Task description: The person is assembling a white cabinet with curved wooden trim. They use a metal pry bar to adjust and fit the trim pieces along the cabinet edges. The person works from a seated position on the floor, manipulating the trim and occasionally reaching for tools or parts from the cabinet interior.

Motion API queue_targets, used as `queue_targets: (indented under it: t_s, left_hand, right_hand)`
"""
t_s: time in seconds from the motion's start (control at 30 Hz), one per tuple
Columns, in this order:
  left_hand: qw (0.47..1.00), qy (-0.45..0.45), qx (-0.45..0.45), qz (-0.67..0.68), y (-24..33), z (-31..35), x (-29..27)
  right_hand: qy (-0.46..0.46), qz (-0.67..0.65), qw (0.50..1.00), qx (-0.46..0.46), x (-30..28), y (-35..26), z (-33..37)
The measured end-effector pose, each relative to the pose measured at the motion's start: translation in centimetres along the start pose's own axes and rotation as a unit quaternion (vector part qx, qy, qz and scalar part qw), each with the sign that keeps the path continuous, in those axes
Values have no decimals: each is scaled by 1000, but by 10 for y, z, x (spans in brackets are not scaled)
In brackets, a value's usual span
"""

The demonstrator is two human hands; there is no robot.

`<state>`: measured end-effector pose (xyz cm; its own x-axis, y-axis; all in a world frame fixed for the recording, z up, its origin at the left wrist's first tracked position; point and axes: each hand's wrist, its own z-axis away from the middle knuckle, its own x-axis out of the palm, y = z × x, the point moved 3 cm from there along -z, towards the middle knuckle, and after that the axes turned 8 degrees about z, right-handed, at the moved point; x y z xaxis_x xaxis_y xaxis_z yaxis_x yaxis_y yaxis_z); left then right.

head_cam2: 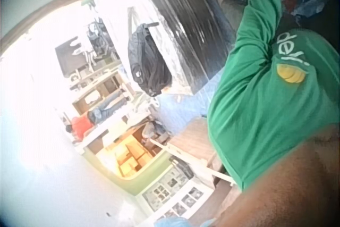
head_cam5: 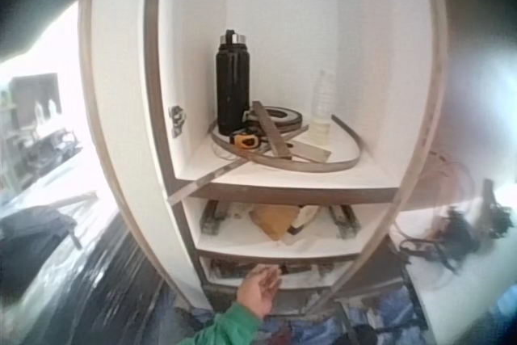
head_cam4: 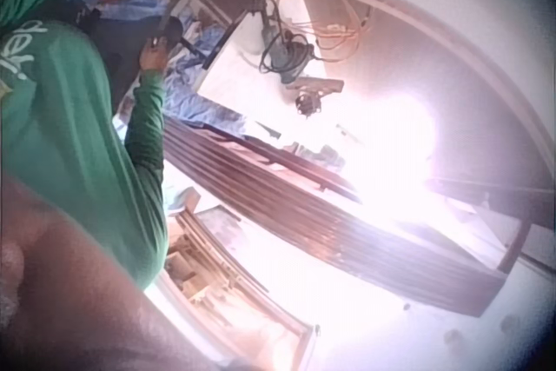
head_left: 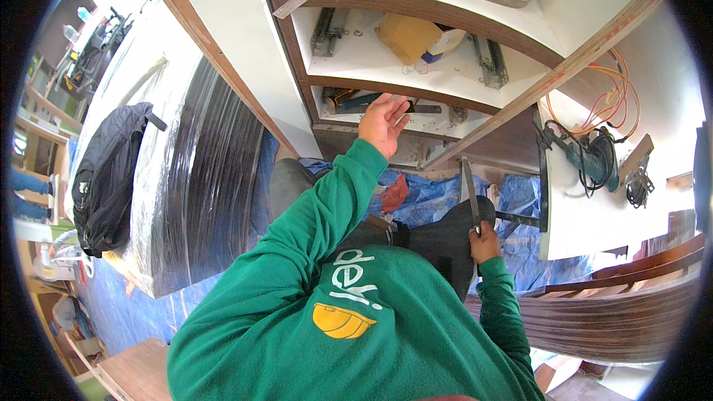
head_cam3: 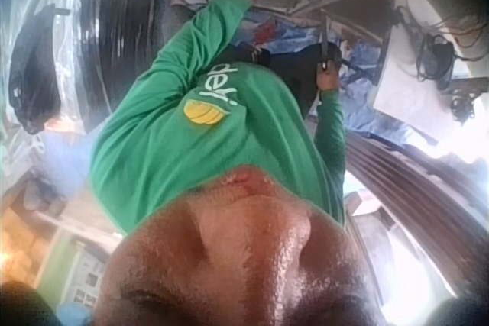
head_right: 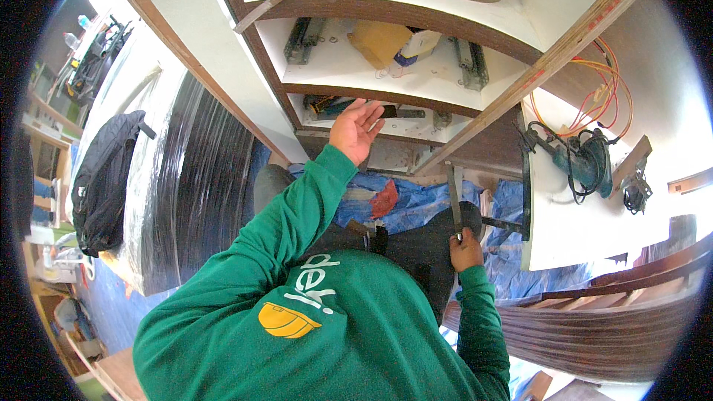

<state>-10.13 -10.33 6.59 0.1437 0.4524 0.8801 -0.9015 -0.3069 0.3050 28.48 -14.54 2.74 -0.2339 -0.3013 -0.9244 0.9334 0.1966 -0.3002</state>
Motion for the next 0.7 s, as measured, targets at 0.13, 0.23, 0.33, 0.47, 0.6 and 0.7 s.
queue_targets:
  t_s: [0.13, 0.23, 0.33, 0.47, 0.6, 0.7]
  left_hand:
    - [1000, 10, 11, -11, -1, -6, -7]
    - [999, 25, 30, -30, -1, -14, -10]
    - [997, 11, 53, -48, 1, -21, -10]
    - [997, 18, 65, -49, -1, -25, -13]
    - [994, 8, 85, -72, -4, -25, -13]
    - [992, 11, 95, -86, -6, -27, -13]
  right_hand:
    - [-10, 6, 1000, 5, -2, -2, 0]
    - [-9, 9, 1000, 10, -3, -4, 0]
    - [-9, 1, 1000, 13, -2, -4, 0]
    - [-6, 12, 1000, 16, -2, -2, 1]
    - [-9, -1, 1000, 15, -2, -1, 0]
    - [-9, -3, 1000, 15, -1, -1, 0]
